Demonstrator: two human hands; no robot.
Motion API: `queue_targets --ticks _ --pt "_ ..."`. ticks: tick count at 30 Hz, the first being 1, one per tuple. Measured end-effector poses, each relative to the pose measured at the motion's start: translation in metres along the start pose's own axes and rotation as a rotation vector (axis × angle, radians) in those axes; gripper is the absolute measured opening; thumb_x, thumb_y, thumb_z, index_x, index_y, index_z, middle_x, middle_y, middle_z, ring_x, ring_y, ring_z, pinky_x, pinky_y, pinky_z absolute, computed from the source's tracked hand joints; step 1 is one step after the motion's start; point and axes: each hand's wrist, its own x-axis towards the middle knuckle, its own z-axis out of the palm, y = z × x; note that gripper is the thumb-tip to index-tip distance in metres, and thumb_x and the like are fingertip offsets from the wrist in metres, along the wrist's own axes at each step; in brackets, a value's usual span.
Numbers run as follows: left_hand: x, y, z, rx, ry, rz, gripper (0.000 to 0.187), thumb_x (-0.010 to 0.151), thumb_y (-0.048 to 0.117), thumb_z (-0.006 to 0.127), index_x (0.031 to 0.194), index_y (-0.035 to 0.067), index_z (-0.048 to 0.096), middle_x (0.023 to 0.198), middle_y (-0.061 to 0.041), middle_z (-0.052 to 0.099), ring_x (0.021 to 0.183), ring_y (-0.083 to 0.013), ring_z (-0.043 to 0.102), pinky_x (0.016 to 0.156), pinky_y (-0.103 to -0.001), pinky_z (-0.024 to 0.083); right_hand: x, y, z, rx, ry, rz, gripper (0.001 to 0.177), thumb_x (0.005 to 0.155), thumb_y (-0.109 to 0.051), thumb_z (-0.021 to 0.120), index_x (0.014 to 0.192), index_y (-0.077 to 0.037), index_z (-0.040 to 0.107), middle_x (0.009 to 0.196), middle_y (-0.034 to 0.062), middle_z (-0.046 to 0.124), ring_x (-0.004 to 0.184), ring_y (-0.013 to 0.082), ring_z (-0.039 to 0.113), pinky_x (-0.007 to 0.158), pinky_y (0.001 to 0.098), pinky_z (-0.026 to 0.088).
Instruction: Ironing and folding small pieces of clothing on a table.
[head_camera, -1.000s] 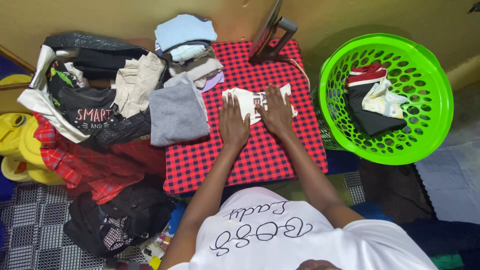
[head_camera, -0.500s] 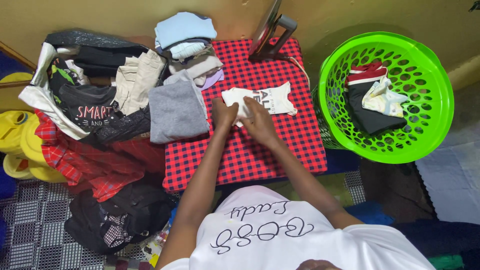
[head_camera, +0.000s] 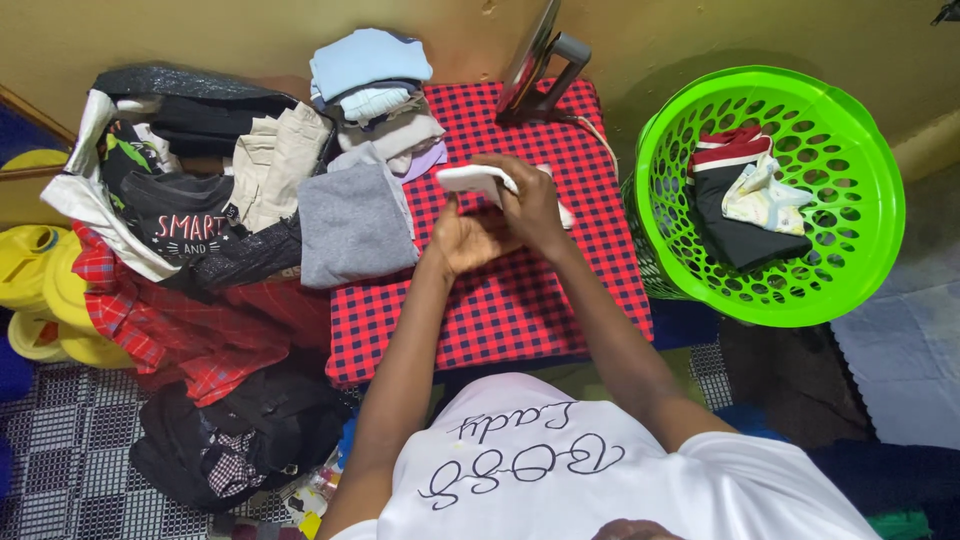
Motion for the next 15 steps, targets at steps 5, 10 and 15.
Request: queue_targets --ticks 5,10,15 --pt "0.015 0.024 -0.033 -0.217 -0.499 0.18 0.086 0.1 0.069 0.03 0.144 -0.003 0.048 0.143 -0.025 0.058 0.133 -0.0427 0.057 0.12 -0.058 0.04 0.0 -0.018 -0.03 0.194 -0.216 -0.051 0.056 0.076 0.015 0.051 0.12 -0.01 0.073 0.12 0.0086 0.076 0.119 0.0273 0.071 0.108 0.0412 0.053" --pt "0.013 0.053 -0.024 -0.113 -0.444 0.321 0.075 0.089 0.054 0.06 0.136 -0.004 0.053 0.132 -0.025 0.065 0.123 -0.0399 0.062 0.109 -0.051 0.046 -0.006 -0.007 -0.064 -0.037 -0.327 -0.226 0.049 0.069 0.016 0.057 0.103 -0.011 0.078 0.122 0.0073 0.079 0.131 0.027 0.063 0.118 0.0462 0.041" --pt "0.023 0.042 0.003 0.042 -0.244 0.604 0.043 0.092 0.003 0.068 0.134 -0.003 0.06 0.133 -0.016 0.068 0.123 -0.0289 0.065 0.112 -0.045 0.049 -0.03 0.114 -0.033 0.764 0.026 0.272 0.038 0.102 -0.004 0.066 0.139 -0.005 0.059 0.145 0.0131 0.056 0.127 0.0221 0.054 0.102 0.037 0.039"
